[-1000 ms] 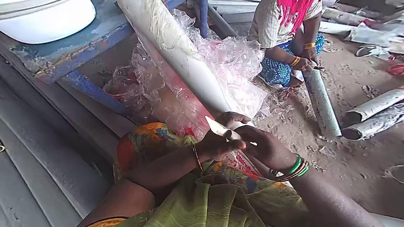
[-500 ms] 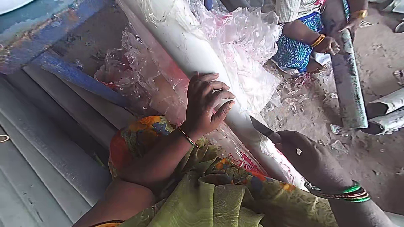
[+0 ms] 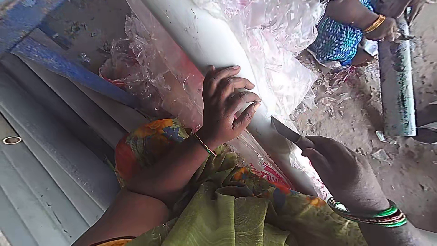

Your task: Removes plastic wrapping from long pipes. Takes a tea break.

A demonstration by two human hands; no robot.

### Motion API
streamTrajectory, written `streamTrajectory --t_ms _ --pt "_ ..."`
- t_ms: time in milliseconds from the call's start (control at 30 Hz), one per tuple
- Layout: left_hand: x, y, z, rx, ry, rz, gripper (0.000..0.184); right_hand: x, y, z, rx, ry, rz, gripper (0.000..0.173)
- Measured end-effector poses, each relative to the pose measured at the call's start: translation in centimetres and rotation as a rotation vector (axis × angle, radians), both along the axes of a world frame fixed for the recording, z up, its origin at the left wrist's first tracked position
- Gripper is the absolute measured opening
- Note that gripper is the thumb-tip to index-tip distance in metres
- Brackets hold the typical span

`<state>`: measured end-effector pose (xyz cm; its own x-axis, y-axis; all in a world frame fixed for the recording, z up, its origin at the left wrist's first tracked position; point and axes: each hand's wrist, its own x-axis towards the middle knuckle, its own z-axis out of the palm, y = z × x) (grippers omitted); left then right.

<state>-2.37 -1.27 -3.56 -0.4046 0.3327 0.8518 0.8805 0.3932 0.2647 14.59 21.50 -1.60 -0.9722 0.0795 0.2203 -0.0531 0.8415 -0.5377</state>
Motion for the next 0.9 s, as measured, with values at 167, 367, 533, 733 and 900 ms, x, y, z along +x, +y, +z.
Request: streamTrajectory --t_ms 167,367,533,733,900 --pt "0.2 0.0 0.1 -0.007 -0.019 0.006 0.025 -0.2 -0.9 -0.5 -0.034 -0.020 -0.022 0.041" --pt "0.1 0.2 0.0 0.005 0.003 0.015 0.025 -0.9 -1.9 -0.2 0.012 0.042 -0.030 0.034" --pt "-0.2 0.4 -0.3 0.068 0.008 -0.007 0.025 -1.2 -2.2 -0.1 0.043 0.102 -0.054 0.034" --pt "-0.7 0.4 -0.5 0.080 0.044 0.006 0.025 -1.3 -2.0 -0.3 0.078 0.193 -0.040 0.033" --pt "-0.9 0.3 -0.5 0.057 0.069 0.023 0.025 -1.9 0.3 0.8 0.083 0.074 0.069 0.031"
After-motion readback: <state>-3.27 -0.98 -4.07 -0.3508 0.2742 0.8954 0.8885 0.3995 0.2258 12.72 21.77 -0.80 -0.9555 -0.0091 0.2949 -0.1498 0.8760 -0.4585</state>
